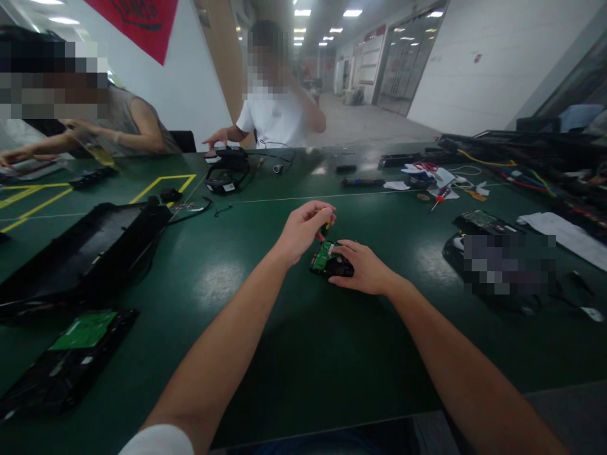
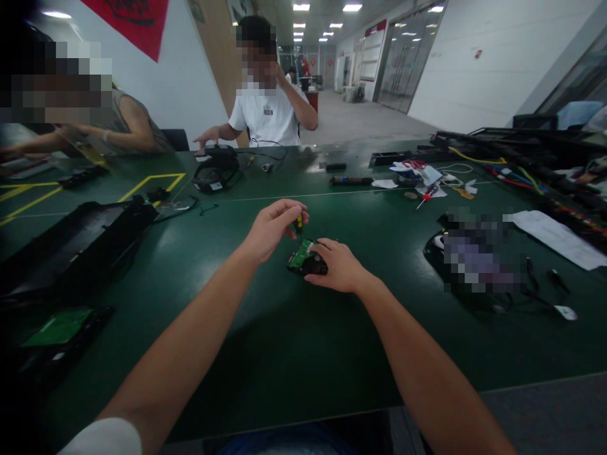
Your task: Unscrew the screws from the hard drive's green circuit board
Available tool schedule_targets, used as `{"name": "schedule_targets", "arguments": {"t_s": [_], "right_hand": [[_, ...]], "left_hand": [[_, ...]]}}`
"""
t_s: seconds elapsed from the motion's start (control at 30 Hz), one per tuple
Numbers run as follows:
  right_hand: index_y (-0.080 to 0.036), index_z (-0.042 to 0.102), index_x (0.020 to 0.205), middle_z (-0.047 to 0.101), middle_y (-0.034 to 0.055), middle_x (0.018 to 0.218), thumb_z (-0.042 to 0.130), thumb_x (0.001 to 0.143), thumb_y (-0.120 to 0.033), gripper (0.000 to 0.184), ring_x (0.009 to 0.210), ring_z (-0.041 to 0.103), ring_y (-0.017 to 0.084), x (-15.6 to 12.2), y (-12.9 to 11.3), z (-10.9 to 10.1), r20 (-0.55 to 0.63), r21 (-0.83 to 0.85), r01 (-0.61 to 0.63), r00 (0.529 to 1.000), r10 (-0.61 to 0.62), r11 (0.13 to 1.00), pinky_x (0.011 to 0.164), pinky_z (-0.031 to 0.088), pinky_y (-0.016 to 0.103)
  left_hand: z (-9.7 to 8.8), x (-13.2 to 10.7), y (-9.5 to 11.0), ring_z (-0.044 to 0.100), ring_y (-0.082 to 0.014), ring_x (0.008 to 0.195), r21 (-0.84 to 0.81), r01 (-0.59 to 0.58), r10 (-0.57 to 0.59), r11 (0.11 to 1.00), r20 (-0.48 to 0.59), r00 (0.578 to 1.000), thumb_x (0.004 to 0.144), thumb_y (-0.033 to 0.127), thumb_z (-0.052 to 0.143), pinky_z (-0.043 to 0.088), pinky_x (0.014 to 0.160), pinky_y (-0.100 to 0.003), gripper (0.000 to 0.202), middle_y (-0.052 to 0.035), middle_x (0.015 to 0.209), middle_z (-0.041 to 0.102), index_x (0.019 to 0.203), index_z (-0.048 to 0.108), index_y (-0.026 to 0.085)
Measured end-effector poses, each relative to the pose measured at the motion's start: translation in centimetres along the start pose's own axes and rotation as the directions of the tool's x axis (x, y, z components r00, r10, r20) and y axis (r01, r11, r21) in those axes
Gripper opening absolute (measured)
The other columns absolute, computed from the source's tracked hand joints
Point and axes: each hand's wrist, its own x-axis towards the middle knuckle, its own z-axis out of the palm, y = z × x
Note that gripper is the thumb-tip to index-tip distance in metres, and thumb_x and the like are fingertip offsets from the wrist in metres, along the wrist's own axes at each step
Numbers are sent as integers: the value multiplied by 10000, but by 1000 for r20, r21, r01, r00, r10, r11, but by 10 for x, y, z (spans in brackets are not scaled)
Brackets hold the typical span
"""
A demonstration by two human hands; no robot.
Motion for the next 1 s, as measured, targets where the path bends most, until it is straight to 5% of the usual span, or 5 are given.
{"name": "schedule_targets", "arguments": {"t_s": [0.13, 0.37, 0.5, 0.73, 1.0], "right_hand": [[-237, 592, 1433, 534, 179, 1559, 775, 842, -670, 755, 1436, 519, 414, 0, -1, 0, -5, 2, -14, 1000, 14, 1000, 1178, 417, 624], [-200, 588, 1435, 539, 206, 1551, 781, 847, -643, 761, 1423, 534, 413, 0, -1, -1, -3, -13, 11, 1000, -11, 1000, 1165, 436, 601], [-198, 596, 1421, 552, 210, 1535, 784, 843, -639, 751, 1411, 544, 419, 0, -1, 0, -11, -11, 11, 1000, -12, 1000, 1155, 440, 603], [-193, 592, 1427, 543, 200, 1546, 766, 859, -648, 748, 1422, 532, 410, 1, -1, -2, 8, -18, 11, 1000, -11, 1000, 1163, 437, 600], [-218, 597, 1426, 547, 187, 1543, 768, 854, -656, 741, 1410, 540, 411, 1, -1, -1, 1, -10, 8, 1000, -8, 1000, 1159, 435, 612]], "left_hand": [[0, 1, -1, 629, -148, 823, 67, -43, 47, 997, -59, 997, 891, 423, 748, 512, 657, -242, 225, -40, 903, 701, 951, 747, 206], [-4, 0, 5, 656, -189, 880, -20, 31, -32, 999, -33, 999, 909, 361, 644, 421, 485, -214, 249, -80, 1012, 722, 1053, 779, 210], [-3, 1, 2, 666, -198, 944, -170, 46, -46, 984, 6, 999, 927, 357, 633, 528, 587, -238, 230, -78, 1005, 715, 1061, 735, 200], [2, 0, 0, 616, -145, 815, -43, -2, -2, 999, -104, 995, 855, 403, 792, 542, 642, -236, 239, -36, 888, 667, 937, 716, 192], [-4, 0, 4, 677, -205, 941, -155, 62, -62, 986, 5, 998, 912, 357, 668, 516, 564, -230, 226, -78, 982, 712, 1052, 737, 193]]}}
